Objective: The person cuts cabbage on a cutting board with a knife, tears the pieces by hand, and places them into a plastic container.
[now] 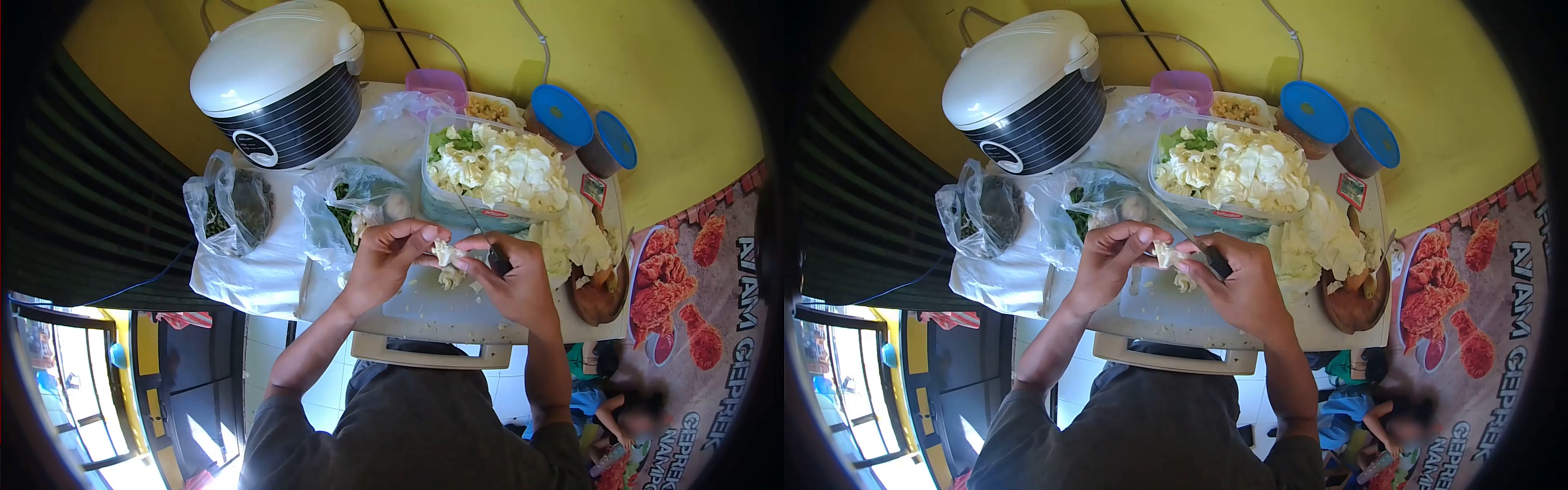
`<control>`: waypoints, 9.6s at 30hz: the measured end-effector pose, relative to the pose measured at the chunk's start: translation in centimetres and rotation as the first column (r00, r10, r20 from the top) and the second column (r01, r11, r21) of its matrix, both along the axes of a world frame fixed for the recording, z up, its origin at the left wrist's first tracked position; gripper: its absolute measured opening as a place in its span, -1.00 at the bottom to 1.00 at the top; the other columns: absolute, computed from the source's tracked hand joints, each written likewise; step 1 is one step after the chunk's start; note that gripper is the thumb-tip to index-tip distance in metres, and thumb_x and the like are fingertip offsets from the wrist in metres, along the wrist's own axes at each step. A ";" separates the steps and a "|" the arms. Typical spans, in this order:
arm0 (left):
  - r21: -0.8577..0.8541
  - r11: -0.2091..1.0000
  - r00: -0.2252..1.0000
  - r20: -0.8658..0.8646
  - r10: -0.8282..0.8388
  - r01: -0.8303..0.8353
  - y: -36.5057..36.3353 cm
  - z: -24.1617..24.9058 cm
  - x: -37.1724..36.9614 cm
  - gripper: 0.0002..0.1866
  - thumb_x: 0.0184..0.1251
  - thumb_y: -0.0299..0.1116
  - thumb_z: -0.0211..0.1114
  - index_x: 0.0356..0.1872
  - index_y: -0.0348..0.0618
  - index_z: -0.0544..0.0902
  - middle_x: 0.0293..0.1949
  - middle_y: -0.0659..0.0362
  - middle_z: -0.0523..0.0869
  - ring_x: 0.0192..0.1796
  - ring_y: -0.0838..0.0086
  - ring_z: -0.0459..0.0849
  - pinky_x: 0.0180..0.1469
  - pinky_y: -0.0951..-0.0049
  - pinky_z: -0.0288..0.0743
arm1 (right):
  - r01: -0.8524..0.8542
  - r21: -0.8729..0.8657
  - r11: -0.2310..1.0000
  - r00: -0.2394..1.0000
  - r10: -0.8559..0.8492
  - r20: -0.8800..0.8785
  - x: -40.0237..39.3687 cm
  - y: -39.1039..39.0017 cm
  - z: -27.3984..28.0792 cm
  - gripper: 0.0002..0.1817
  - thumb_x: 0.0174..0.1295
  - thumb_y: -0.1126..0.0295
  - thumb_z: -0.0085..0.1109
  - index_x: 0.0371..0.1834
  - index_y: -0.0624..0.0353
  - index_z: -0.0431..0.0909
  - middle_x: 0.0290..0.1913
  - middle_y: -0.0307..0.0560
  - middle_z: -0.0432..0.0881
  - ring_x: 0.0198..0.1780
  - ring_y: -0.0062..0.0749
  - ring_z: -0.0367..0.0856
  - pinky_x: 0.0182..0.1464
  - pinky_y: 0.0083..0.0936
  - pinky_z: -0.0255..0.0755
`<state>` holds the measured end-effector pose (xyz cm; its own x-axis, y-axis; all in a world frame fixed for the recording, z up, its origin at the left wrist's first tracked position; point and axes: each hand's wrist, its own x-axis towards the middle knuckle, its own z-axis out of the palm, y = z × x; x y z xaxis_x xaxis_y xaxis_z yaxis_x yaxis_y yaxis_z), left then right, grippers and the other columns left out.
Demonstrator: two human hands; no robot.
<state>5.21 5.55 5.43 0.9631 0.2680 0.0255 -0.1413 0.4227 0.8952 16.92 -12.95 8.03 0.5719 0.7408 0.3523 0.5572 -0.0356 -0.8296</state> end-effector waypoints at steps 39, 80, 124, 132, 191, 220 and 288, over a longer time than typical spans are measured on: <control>0.895 -0.195 0.882 0.435 0.182 -0.401 2.4 3.3 6.6 -0.71 0.57 -0.23 0.29 -0.05 -0.26 0.82 0.09 0.03 0.74 0.24 0.16 0.58 0.32 0.00 0.25 | 0.502 -0.120 0.856 0.801 -0.409 0.438 -0.7 -4.8 -4.1 -0.64 0.27 0.57 0.41 0.15 0.25 0.67 -0.13 0.11 0.78 -0.31 -0.17 0.78 -0.20 -0.29 0.64; 0.387 0.886 0.956 -0.039 0.291 -0.254 -2.6 -4.3 -3.6 -0.78 0.49 -0.66 0.30 0.03 -0.31 0.47 0.05 -0.04 0.77 0.00 0.40 0.82 0.11 0.38 0.75 | 0.336 0.003 0.942 0.931 -0.333 0.149 1.4 1.7 3.5 -0.66 0.41 0.42 0.43 0.17 0.36 0.71 -0.35 -0.27 0.63 -0.37 -0.75 0.42 -0.27 -0.69 0.38; 0.929 0.222 0.927 0.226 0.300 -0.298 -3.9 -4.1 -4.7 -0.78 0.18 -0.53 0.52 -0.17 -0.18 0.68 0.05 0.06 0.78 0.02 0.11 0.79 0.04 0.17 0.69 | -0.014 -0.244 0.970 1.000 0.016 0.008 -3.4 -5.4 -0.5 -0.41 0.43 0.58 0.14 0.55 0.25 0.38 -0.31 0.04 0.49 -0.40 -0.19 0.51 -0.26 -0.35 0.46; 0.931 0.267 0.873 0.095 0.478 -0.248 -4.9 -6.2 -2.9 -0.77 0.29 -0.40 0.58 -0.17 -0.19 0.68 -0.21 0.13 0.77 -0.29 0.34 0.78 -0.35 0.31 0.62 | 0.057 -0.369 0.928 0.998 -0.046 0.040 -7.2 -7.0 -4.6 -0.29 0.43 0.63 0.11 0.66 0.14 0.23 -0.20 0.14 0.60 -0.31 0.08 0.67 -0.25 -0.12 0.58; 0.898 0.306 0.914 0.200 0.354 -0.315 -4.6 -5.2 -3.9 -0.82 0.23 -0.53 0.57 -0.14 -0.19 0.82 -0.07 0.09 0.82 -0.04 0.18 0.78 0.01 0.24 0.68 | 0.132 -0.370 0.919 0.987 -0.087 0.138 -8.1 -7.1 -5.1 -0.32 0.36 0.64 0.19 0.57 0.03 0.43 -0.30 0.02 0.68 -0.44 -0.07 0.70 -0.37 -0.19 0.57; 0.926 0.307 0.935 0.111 0.337 -0.221 -2.8 -4.6 -3.7 -0.74 0.22 -0.43 0.60 -0.06 -0.14 0.83 -0.09 0.10 0.77 -0.06 0.18 0.79 -0.05 0.22 0.71 | 0.076 -0.453 0.888 0.980 0.018 0.199 -6.7 -6.1 -5.2 -0.24 0.31 0.62 0.21 0.63 0.01 0.36 -0.35 -0.03 0.56 -0.50 -0.06 0.62 -0.41 -0.15 0.58; 0.277 0.961 1.000 -0.005 0.022 -0.019 -4.5 -1.2 -2.6 -0.72 0.59 -0.56 0.29 0.22 -0.28 0.72 0.06 0.15 0.83 0.12 0.59 0.71 0.24 0.50 0.59 | 0.143 0.229 0.963 0.929 -0.050 -0.368 -3.6 -3.1 -4.6 -0.76 0.25 0.70 0.45 -0.14 0.26 0.57 -0.11 -0.05 0.77 -0.30 -0.67 0.52 -0.24 -0.63 0.40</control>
